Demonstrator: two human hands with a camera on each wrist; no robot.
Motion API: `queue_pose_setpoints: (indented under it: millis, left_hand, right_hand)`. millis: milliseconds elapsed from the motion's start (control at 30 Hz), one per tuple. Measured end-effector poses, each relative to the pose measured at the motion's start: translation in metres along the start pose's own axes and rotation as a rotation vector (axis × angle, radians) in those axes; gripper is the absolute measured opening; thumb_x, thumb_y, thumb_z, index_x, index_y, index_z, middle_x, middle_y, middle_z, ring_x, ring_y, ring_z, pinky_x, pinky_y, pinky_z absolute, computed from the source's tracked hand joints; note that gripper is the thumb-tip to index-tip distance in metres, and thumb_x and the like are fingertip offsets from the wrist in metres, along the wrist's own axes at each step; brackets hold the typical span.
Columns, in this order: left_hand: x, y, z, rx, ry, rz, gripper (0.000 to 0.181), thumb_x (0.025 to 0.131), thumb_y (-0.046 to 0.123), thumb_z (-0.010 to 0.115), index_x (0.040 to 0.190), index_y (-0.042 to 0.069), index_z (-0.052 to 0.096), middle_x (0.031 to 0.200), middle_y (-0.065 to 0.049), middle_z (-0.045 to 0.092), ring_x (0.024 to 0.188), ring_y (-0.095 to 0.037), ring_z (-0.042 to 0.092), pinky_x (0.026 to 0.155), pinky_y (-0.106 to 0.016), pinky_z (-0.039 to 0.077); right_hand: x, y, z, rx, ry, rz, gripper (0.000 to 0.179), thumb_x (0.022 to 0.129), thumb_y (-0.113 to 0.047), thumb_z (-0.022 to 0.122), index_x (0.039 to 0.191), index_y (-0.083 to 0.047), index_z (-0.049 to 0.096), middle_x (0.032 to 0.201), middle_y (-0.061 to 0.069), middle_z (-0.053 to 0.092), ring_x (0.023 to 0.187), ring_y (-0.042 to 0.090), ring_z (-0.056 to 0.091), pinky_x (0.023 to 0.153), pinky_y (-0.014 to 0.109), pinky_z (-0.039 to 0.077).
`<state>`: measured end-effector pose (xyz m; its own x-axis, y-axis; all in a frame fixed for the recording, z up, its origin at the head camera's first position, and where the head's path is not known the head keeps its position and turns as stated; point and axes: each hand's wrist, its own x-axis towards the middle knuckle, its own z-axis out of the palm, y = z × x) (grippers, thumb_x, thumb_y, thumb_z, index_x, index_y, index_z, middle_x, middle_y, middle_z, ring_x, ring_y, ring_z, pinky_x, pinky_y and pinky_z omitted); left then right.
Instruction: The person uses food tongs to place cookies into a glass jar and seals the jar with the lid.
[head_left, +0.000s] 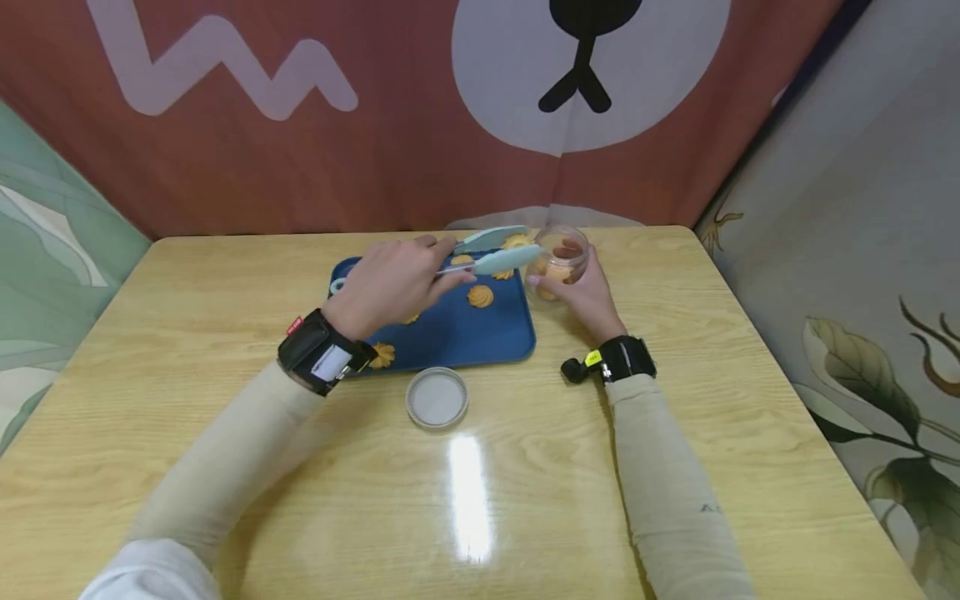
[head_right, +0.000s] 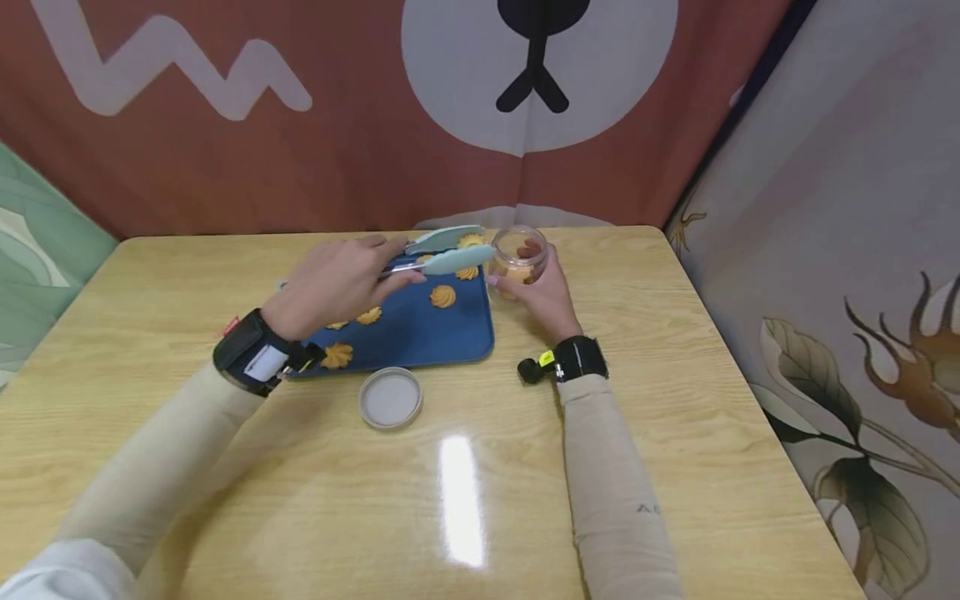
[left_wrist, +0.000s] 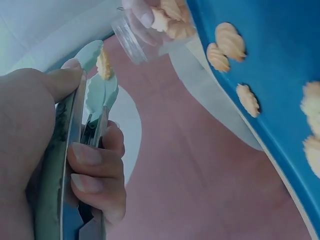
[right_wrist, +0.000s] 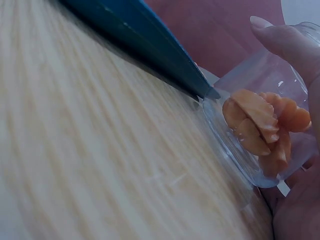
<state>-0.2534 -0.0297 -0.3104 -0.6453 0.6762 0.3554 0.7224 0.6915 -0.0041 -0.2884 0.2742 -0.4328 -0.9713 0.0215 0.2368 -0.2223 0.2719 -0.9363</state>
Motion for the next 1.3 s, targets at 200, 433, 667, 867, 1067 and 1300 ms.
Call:
queue_pose_setpoints:
  millis: [200,433,667,867,1067,1300]
  left_hand:
    - [0.03,0.005,0.005,-0.036,0.005,0.026,0.056,0.093,0.054,0.048,0.121,0.007,0.056,0.078,-0.004,0.056,0.048,-0.014,0.048,0.038,-0.03,0.037]
    - [0.058,0.008,0.018,-0.08,-0.053,-0.004,0.061,0.093,0.058,0.044,0.13,0.011,0.052,0.082,-0.002,0.059,0.049,-0.013,0.05,0.039,-0.031,0.039]
    - [0.07,0.009,0.033,-0.084,-0.119,-0.046,0.055,0.093,0.056,0.045,0.118,0.009,0.057,0.076,-0.002,0.055,0.049,-0.016,0.05,0.041,-0.031,0.039]
    - [0.069,0.008,0.033,-0.062,-0.107,-0.057,0.058,0.092,0.057,0.047,0.12,0.007,0.055,0.074,-0.004,0.053,0.05,-0.016,0.05,0.041,-0.03,0.04]
    - [0.064,0.008,0.03,-0.049,-0.087,-0.064,0.065,0.089,0.061,0.048,0.126,0.007,0.052,0.072,-0.004,0.051,0.05,-0.016,0.05,0.04,-0.03,0.041]
    - [0.06,0.008,0.025,-0.047,-0.051,-0.047,0.068,0.09,0.063,0.043,0.128,0.007,0.05,0.071,-0.005,0.05,0.049,-0.016,0.05,0.04,-0.032,0.041]
  right_hand:
    - [0.001,0.001,0.0,0.016,0.012,-0.02,0.085,0.067,-0.032,0.085,0.136,-0.033,0.035,0.127,0.006,0.046,0.112,0.017,0.044,0.091,0.044,0.036]
    - [0.006,0.001,0.005,0.014,-0.022,-0.034,0.089,0.069,-0.034,0.083,0.139,-0.028,0.029,0.128,0.007,0.044,0.114,0.017,0.044,0.096,0.047,0.035]
    - [0.007,0.0,0.009,0.018,-0.029,-0.027,0.092,0.068,-0.034,0.084,0.14,-0.027,0.028,0.131,0.005,0.046,0.117,0.016,0.044,0.097,0.046,0.036]
    - [0.009,-0.003,0.012,0.034,-0.041,-0.05,0.088,0.069,-0.033,0.084,0.138,-0.027,0.03,0.129,0.005,0.045,0.115,0.016,0.044,0.093,0.047,0.038]
    - [0.005,-0.016,0.012,0.09,-0.07,-0.074,0.085,0.071,-0.021,0.083,0.139,-0.022,0.032,0.128,0.005,0.045,0.115,0.016,0.043,0.097,0.044,0.033]
    - [-0.004,-0.035,0.007,0.039,-0.047,-0.053,0.081,0.074,-0.018,0.081,0.138,-0.018,0.032,0.126,0.006,0.044,0.113,0.015,0.043,0.092,0.042,0.035]
